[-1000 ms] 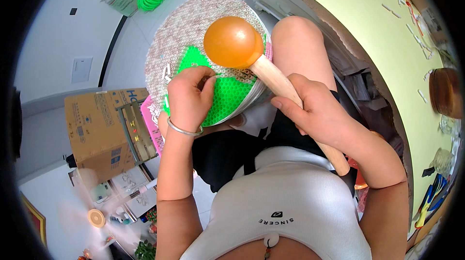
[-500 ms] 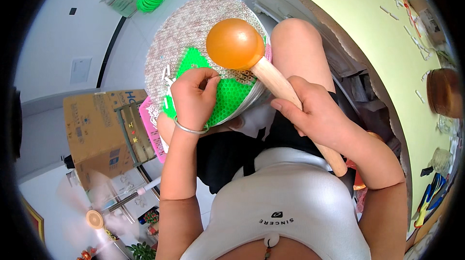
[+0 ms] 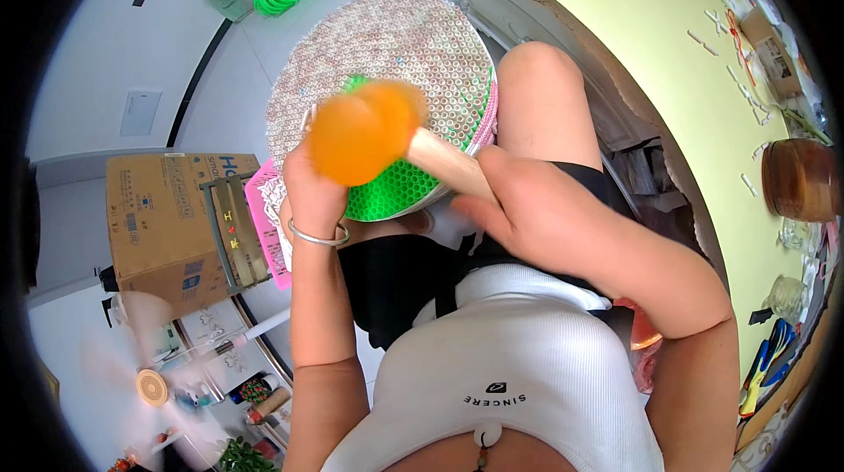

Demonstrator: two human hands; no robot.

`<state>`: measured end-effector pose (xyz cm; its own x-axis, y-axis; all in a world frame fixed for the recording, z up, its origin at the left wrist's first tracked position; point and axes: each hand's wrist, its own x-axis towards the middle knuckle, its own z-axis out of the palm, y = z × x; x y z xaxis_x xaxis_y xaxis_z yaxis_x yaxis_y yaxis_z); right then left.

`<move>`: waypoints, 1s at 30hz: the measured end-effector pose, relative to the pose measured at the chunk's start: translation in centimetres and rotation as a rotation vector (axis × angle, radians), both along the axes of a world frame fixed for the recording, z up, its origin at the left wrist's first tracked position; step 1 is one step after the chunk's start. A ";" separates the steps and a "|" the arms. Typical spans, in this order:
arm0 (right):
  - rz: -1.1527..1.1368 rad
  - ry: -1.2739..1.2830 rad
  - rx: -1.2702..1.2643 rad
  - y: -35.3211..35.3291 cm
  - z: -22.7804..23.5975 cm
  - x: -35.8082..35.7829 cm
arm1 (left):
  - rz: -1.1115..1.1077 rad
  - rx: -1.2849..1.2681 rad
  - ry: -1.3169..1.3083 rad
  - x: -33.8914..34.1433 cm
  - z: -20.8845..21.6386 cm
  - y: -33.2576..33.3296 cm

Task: The person sits on the floor and uses a wooden mallet to hammer small white pegs into a green honeycomb base. They pick up the pegs from a pink basket and insert them into the holes of the base, tapping them into place.

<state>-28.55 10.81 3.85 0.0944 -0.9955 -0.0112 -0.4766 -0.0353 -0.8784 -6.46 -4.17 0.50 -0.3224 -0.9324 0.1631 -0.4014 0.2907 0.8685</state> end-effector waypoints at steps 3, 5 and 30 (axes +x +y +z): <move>-0.037 0.107 -0.010 -0.6 -0.7 -0.2 | -0.055 -0.012 -0.052 -0.4 -0.6 -0.5; -0.142 -0.122 0.252 -0.9 0.7 -0.6 | -0.111 -0.139 -0.133 -1.0 -0.4 -0.3; -0.021 -0.012 0.074 -0.6 0.5 0.5 | -0.201 -0.278 -0.514 4.2 1.9 -1.8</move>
